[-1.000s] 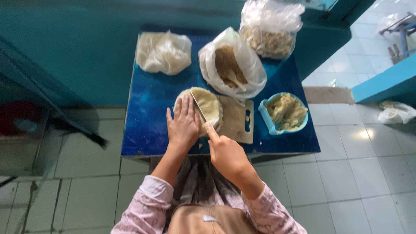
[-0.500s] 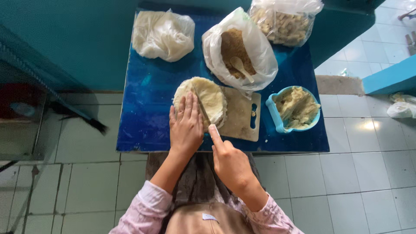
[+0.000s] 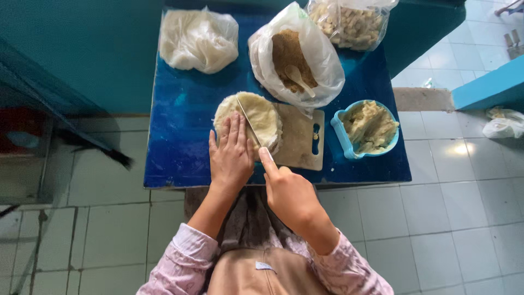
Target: The person presses and flattens dough on a small cutting board, stretches thin dough sheets by hand, and layers the stretched sheets onto round dough discs on the table. Near the end they pick up a knife and cut through a stacked dough piece on the board, then handle the cut pieces.
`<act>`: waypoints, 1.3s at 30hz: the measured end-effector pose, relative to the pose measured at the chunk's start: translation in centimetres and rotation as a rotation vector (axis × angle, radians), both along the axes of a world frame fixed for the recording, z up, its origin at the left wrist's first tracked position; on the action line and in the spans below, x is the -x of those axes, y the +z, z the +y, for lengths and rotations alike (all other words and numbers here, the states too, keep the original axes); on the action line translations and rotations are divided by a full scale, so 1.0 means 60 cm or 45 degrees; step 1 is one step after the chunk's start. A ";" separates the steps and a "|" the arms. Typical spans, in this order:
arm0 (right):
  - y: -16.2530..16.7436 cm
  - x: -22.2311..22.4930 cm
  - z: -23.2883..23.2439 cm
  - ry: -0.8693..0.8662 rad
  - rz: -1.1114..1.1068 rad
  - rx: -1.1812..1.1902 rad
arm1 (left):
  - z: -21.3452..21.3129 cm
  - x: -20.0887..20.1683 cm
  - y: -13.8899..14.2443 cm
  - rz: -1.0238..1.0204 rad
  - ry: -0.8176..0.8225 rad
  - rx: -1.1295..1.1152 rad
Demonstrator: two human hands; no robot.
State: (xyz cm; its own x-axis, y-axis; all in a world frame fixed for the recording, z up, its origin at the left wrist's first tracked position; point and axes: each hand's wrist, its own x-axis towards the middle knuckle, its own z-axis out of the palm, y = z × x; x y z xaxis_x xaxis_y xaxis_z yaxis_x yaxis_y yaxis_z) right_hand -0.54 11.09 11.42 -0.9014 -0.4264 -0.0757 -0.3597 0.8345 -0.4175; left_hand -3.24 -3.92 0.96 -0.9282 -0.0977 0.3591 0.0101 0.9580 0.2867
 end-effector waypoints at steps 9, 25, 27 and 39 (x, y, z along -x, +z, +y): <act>-0.022 -0.027 0.017 -0.009 0.025 0.065 | -0.001 0.001 0.002 -0.007 0.001 0.004; -0.055 -0.014 0.012 0.030 0.167 0.129 | -0.003 -0.002 0.001 -0.039 -0.008 0.051; -0.062 0.003 -0.003 0.029 0.126 0.103 | -0.002 -0.004 0.001 -0.043 0.000 0.063; -0.046 -0.021 0.012 0.038 0.091 0.270 | -0.001 -0.006 -0.002 -0.057 0.010 0.063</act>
